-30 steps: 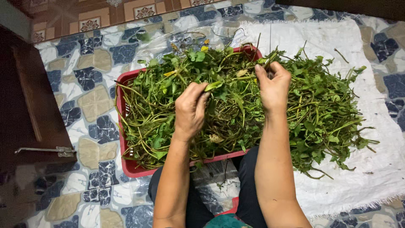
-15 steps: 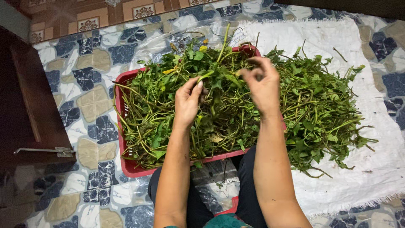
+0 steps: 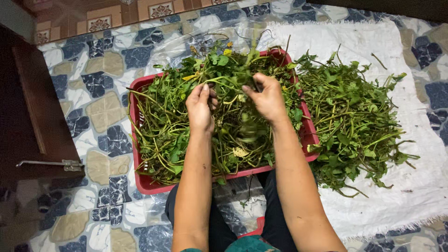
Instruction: The person sits on the floor and uses a knife to trim green leafy vegetables from a red basket. They cut stems and leaves, placing the trimmed pieces onto a white cloth beside the basket.
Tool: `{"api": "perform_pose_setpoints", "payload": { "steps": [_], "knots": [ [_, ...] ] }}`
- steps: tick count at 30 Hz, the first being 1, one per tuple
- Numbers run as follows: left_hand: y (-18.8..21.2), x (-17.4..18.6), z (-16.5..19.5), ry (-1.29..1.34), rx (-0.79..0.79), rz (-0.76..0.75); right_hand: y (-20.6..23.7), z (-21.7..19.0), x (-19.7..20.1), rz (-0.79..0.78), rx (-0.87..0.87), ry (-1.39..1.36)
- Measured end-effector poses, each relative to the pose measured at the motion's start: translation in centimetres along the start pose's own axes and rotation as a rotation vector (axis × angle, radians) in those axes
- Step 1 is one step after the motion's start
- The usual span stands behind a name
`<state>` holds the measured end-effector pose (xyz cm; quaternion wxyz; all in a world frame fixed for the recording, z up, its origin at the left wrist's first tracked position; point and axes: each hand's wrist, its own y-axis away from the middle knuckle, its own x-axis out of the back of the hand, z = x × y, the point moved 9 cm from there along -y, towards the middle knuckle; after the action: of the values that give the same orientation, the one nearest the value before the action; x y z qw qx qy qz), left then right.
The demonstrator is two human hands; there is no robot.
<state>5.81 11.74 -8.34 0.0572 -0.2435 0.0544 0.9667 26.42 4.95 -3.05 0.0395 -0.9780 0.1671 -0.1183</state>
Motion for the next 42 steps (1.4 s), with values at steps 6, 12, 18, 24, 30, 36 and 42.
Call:
{"api": "perform_pose_setpoints", "payload": {
  "steps": [6, 12, 18, 24, 30, 36, 42],
  "knots": [
    [0.0, -0.1, 0.8, 0.016, -0.111, 0.064, -0.4, 1.3, 0.9, 0.034, -0.037, -0.088],
    [2.5, -3.5, 0.0, -0.417, 0.254, -0.326, -0.3, 0.9, 2.2, 0.083, 0.043, 0.104],
    [2.8, -4.9, 3.5, -0.514, -0.161, -0.242, -0.2, 1.0, 1.5, 0.005, 0.040, 0.177],
    [3.0, -2.9, 5.2, -0.136, -0.261, -0.118, -0.5, 3.1, 2.5, 0.069, -0.151, 0.140],
    [3.2, 0.0, 7.5, 0.137, -0.374, 0.017, -0.6, 4.1, 3.3, 0.083, -0.147, 0.138],
    [3.4, 0.4, 8.0, 0.111, -0.425, -0.044, -0.9, 5.9, 3.5, 0.102, -0.121, 0.546],
    [2.4, 1.4, 7.5, 0.252, -0.395, 0.041, -1.2, 5.0, 3.7, 0.149, 0.006, 0.513]
  ]
}}
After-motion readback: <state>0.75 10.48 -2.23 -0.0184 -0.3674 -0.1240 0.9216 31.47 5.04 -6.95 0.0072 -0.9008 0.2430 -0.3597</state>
